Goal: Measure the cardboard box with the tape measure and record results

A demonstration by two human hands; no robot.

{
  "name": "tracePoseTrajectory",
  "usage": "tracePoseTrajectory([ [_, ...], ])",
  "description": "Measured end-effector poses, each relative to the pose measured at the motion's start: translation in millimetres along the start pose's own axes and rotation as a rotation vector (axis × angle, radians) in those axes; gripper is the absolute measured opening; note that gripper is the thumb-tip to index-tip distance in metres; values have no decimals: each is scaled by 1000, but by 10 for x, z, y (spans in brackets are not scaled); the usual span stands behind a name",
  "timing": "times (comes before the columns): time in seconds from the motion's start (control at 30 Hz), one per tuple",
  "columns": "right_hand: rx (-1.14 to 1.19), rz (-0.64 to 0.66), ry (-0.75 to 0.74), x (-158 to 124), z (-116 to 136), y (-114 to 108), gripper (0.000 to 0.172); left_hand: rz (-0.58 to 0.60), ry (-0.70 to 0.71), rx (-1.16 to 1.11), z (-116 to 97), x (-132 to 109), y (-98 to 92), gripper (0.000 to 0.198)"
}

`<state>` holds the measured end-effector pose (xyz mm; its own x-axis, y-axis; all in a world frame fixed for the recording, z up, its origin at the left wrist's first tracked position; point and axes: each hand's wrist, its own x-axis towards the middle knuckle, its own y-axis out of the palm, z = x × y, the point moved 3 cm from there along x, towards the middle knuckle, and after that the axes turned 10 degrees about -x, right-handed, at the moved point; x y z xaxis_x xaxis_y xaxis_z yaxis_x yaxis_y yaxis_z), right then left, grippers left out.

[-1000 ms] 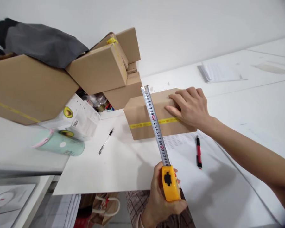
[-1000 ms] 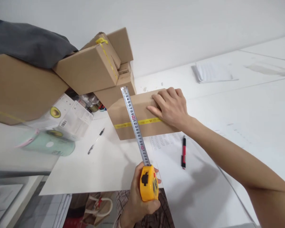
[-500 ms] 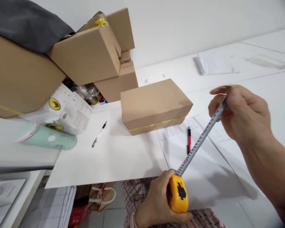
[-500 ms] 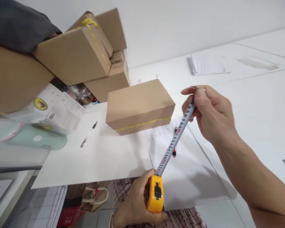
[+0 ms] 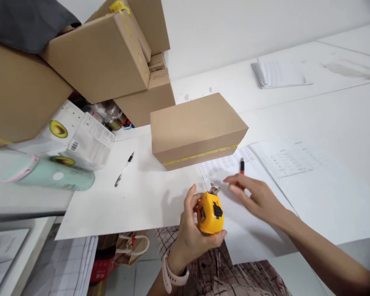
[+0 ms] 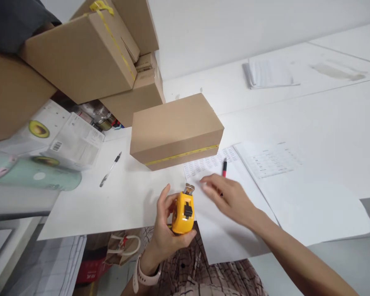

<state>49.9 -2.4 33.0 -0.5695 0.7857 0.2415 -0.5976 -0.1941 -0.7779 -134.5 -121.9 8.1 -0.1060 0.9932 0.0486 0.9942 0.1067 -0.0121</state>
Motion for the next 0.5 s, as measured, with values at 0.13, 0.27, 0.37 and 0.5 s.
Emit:
tracePoseTrajectory([
  [0.13, -457, -24, 441, 153, -488, 7, 38, -124, 60, 278, 2, 165, -202, 98],
  [0.27, -546, 103, 396, 236, -634, 88, 32, -215, 161, 655, 34, 374, -328, 87],
  [0.37, -351, 129, 329, 223, -607, 44, 31, -224, 237, 824, 72, 504, -326, 81],
  [0.5, 290, 157, 321, 116, -540, -150, 32, -211, 280, 908, 159, 592, -293, 74],
])
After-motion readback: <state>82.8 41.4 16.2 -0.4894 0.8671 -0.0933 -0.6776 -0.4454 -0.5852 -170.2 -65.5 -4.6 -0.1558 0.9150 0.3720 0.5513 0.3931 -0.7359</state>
